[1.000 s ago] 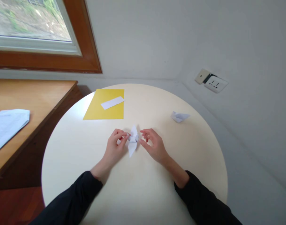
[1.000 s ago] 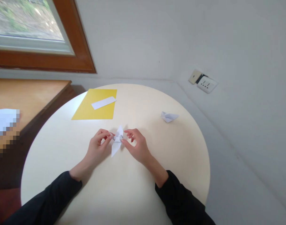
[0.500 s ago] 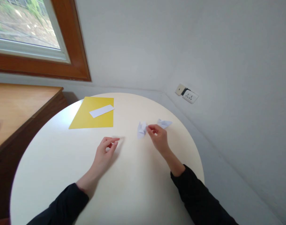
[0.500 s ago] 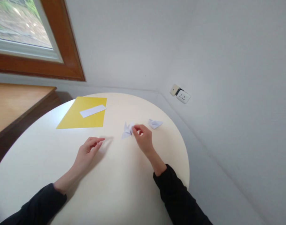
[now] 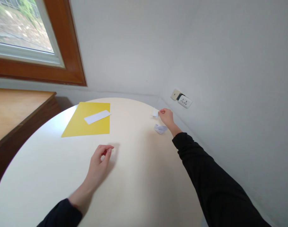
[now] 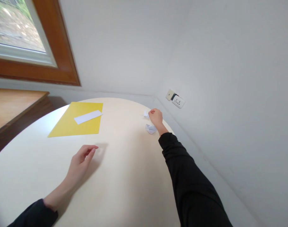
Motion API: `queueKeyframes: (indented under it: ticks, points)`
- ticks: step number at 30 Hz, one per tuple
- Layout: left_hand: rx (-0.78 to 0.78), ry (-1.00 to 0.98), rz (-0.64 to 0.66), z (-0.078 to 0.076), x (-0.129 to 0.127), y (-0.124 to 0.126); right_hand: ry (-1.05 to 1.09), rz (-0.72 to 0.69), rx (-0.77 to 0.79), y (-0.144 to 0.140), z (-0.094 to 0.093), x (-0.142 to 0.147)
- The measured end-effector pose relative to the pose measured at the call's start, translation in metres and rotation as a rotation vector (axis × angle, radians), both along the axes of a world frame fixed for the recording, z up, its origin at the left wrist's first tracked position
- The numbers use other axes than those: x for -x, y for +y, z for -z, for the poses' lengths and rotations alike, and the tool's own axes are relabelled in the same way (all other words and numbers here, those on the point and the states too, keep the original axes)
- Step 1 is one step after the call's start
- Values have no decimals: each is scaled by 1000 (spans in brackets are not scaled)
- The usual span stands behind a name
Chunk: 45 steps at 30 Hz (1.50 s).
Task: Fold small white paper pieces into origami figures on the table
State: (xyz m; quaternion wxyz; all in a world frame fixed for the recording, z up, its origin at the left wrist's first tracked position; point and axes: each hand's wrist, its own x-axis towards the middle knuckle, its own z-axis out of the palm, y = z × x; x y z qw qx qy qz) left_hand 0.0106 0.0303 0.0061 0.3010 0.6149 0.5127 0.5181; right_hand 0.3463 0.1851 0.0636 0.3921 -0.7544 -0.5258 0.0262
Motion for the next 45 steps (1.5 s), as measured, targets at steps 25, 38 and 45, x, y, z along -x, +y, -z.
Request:
queueKeyframes:
  ticks: [25, 38, 45]
  points:
    - [-58, -87, -68, -9, 8, 3, -119, -106, 54, 23, -29, 40]
    - [-40, -29, -438, 6, 77, 51, -282, -895, 292, 64, 34, 248]
    - [72, 720, -255, 24, 64, 64, -413, -1095, 459, 84, 42, 280]
